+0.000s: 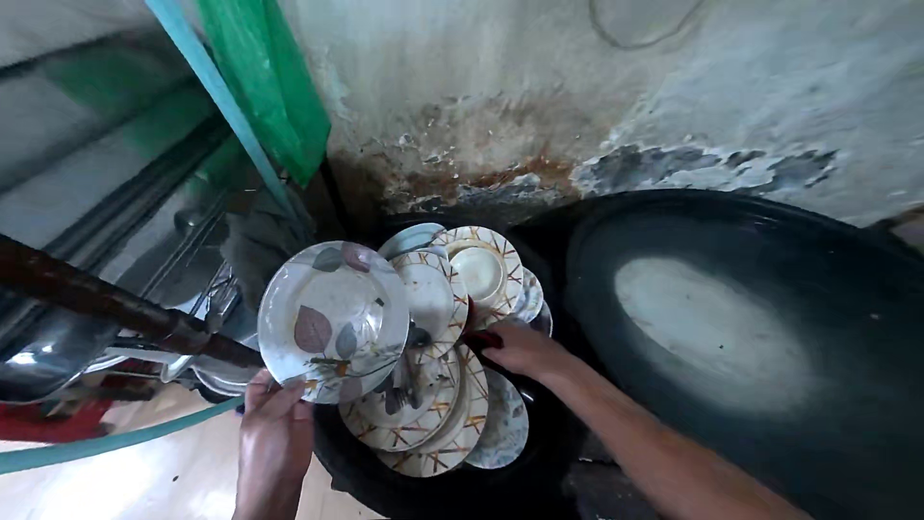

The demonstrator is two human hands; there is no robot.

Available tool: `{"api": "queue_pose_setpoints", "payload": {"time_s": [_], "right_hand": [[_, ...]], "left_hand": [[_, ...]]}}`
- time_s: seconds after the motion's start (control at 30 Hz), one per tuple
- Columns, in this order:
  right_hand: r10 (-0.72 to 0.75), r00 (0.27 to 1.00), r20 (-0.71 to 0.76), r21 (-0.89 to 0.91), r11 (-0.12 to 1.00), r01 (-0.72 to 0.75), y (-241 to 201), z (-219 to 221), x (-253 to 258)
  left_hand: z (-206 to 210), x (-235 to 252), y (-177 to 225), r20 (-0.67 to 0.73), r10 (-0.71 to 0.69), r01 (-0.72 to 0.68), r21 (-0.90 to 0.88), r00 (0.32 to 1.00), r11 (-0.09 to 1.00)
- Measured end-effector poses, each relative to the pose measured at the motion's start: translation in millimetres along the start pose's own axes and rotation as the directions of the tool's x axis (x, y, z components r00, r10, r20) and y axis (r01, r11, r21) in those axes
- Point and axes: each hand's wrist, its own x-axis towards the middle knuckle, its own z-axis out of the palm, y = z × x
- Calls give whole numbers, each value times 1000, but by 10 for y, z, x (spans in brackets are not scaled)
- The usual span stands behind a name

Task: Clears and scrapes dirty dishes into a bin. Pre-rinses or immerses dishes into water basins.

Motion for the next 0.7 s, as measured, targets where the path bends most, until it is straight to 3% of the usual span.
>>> {"api": "queue_pose_setpoints", "payload": {"time_s": [0.1,0.17,0.23,0.3,0.37,0.43,0.5,0.53,0.6,0.7], "right_hand": [[-110,984,-138,-116,989,94,77,221,217],[-148,977,-155,-167,978,122,130,211,201],[-136,977,-163,-110,987,119,177,34,12],[-126,946,-298,60,987,150,357,-158,-212],[-132,833,-537,234,926,298,687,-284,-379],[-111,680,-724,266,866,424,1088,-399,-473],[-85,553,-829,188,889,417,1525,-485,-519],[-70,533,-843,148,923,355,1726,-510,-539],[-61,544,-837,79,970,229,2085,-475,-553],[66,678,-732,192,975,112,2408,-337,-504]], "left_hand": [[95,-45,-33,26,-23,23,-32,999,999],[127,-91,-70,36,-32,34,-44,999,998],[139,-139,-128,30,-33,34,-41,999,999],[158,-170,-219,40,-38,39,-28,998,999],[212,-217,-311,75,-72,71,19,995,997],[317,-287,-407,98,-141,134,70,985,989],[448,-360,-517,128,-203,187,124,971,974],[523,-386,-579,148,-219,201,129,965,971],[677,-411,-701,174,-230,207,145,957,968],[862,-394,-812,185,-237,211,151,954,966]]}}
